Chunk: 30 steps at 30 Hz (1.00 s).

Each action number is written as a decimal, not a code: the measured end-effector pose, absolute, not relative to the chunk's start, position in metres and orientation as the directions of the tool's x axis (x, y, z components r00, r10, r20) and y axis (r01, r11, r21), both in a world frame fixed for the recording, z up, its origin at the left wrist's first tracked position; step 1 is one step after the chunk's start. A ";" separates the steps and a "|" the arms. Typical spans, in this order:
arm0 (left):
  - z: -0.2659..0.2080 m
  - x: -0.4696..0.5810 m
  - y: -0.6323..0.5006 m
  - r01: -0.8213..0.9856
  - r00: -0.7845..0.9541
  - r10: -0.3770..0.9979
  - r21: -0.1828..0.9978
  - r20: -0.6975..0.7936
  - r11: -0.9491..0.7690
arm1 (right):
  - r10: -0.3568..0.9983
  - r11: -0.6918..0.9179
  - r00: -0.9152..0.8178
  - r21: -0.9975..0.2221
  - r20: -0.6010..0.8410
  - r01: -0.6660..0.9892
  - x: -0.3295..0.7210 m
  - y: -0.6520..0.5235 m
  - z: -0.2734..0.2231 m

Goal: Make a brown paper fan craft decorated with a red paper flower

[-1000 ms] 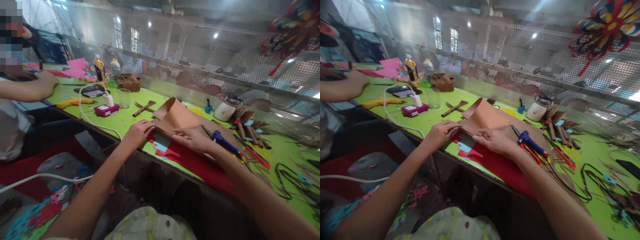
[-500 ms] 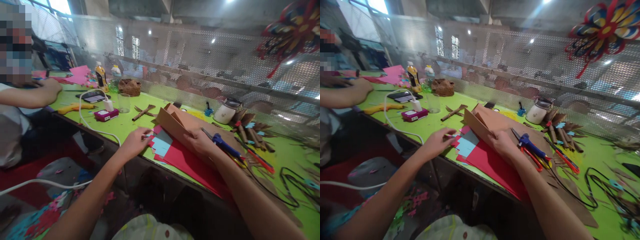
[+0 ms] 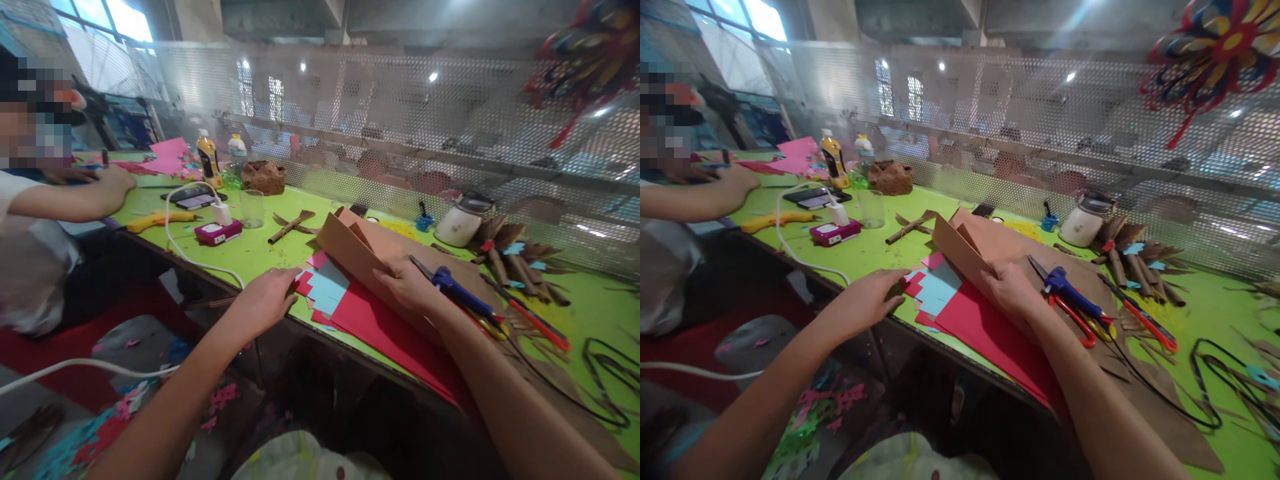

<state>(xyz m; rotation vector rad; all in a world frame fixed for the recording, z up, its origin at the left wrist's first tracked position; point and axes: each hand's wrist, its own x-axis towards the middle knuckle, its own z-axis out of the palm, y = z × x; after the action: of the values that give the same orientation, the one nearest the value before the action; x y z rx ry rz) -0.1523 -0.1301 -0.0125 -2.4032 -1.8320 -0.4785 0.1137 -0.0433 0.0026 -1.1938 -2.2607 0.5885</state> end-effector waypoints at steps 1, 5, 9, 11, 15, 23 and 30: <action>-0.012 -0.152 -0.129 0.949 0.266 0.918 0.087 0.293 -0.303 | 0.844 0.520 -0.480 -0.581 0.237 0.626 0.113 -0.044 0.003; -0.016 -0.149 -0.119 0.939 0.337 0.888 -0.040 0.312 -0.342 | 0.839 0.530 -0.489 -0.564 0.239 0.633 0.111 -0.048 0.006; -0.021 -0.150 -0.110 0.934 0.354 0.864 -0.091 0.357 -0.346 | 0.849 0.514 -0.484 -0.547 0.212 0.661 0.109 -0.050 0.008; -0.024 -0.152 -0.107 0.931 0.358 0.855 -0.067 0.374 -0.360 | 0.852 0.509 -0.482 -0.533 0.204 0.676 0.109 -0.050 0.008; -0.028 -0.156 -0.106 0.917 0.364 0.827 -0.008 0.429 -0.400 | 0.852 0.511 -0.480 -0.533 0.211 0.674 0.110 -0.050 0.006; -0.021 -0.162 -0.118 0.864 0.287 0.800 0.218 0.527 -0.454 | 0.841 0.531 -0.493 -0.513 0.224 0.674 0.110 -0.052 0.006; -0.012 -0.169 -0.135 0.674 -0.102 0.794 0.629 0.599 -0.388 | 0.833 0.540 -0.507 -0.527 0.222 0.656 0.111 -0.049 0.005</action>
<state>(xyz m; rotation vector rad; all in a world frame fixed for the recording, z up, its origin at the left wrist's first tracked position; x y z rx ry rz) -0.1692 -0.1346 -0.0124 -2.1813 -1.7974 -1.6296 0.1112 -0.0487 0.0053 -1.2098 -2.3281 0.5265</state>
